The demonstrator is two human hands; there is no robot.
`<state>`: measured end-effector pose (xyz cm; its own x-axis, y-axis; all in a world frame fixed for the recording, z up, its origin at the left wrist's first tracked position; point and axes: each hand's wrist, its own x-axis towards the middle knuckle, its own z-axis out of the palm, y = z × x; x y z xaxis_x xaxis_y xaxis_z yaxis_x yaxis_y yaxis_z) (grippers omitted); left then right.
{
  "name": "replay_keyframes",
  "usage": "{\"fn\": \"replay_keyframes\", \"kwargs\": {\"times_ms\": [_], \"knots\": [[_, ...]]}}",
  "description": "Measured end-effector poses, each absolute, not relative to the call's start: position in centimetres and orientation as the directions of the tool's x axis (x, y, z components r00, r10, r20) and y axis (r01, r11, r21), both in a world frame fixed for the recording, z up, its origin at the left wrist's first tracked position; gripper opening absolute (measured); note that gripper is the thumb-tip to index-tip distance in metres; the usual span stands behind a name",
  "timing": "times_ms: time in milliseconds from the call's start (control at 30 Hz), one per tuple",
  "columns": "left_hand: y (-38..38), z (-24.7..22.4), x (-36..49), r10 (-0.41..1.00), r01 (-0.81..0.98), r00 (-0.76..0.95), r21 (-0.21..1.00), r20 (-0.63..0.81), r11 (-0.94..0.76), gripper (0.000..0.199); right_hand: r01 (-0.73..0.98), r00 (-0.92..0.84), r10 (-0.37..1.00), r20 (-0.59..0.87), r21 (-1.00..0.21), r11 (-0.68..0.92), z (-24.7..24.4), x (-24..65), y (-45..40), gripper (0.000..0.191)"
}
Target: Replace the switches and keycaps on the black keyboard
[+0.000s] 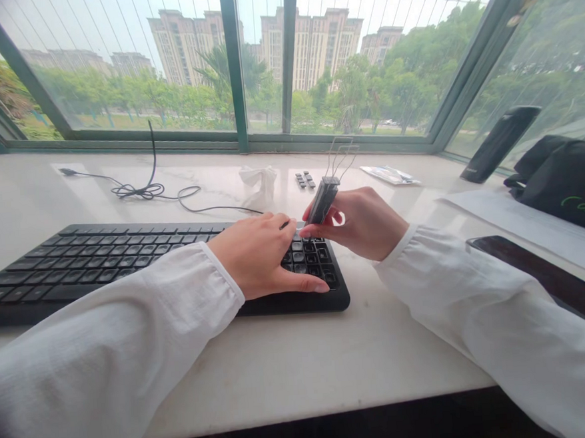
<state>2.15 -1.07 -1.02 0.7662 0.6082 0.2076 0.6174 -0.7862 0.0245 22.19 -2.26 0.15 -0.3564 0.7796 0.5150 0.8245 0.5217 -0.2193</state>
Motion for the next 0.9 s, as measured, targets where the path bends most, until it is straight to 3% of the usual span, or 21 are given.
{"fn": "replay_keyframes", "kwargs": {"times_ms": [267, 433, 733, 900], "knots": [[-1.0, -1.1, 2.2, 0.595, 0.604, 0.777, 0.019, 0.206, -0.796, 0.097, 0.827, -0.379, 0.739, 0.557, -0.155, 0.540, -0.3, 22.0, -2.7, 0.031], [-1.1, -0.9, 2.3, 0.593, 0.603, 0.779, 0.013, 0.205, -0.797, 0.098, 0.753, -0.468, 0.619, 0.631, -0.083, 0.653, -1.3, 21.9, -3.5, 0.016], [-1.0, -1.2, 2.3, 0.585, 0.599, 0.783, -0.001, 0.211, -0.801, 0.097, 0.649, -0.662, 0.357, 0.659, 0.265, 0.713, -2.1, 23.0, -2.9, 0.014], [-1.0, -1.2, 2.3, 0.596, 0.607, 0.777, 0.005, 0.202, -0.794, 0.097, 0.779, -0.465, 0.404, 0.788, 0.146, 0.610, -2.0, 23.1, -2.5, 0.011]]}}
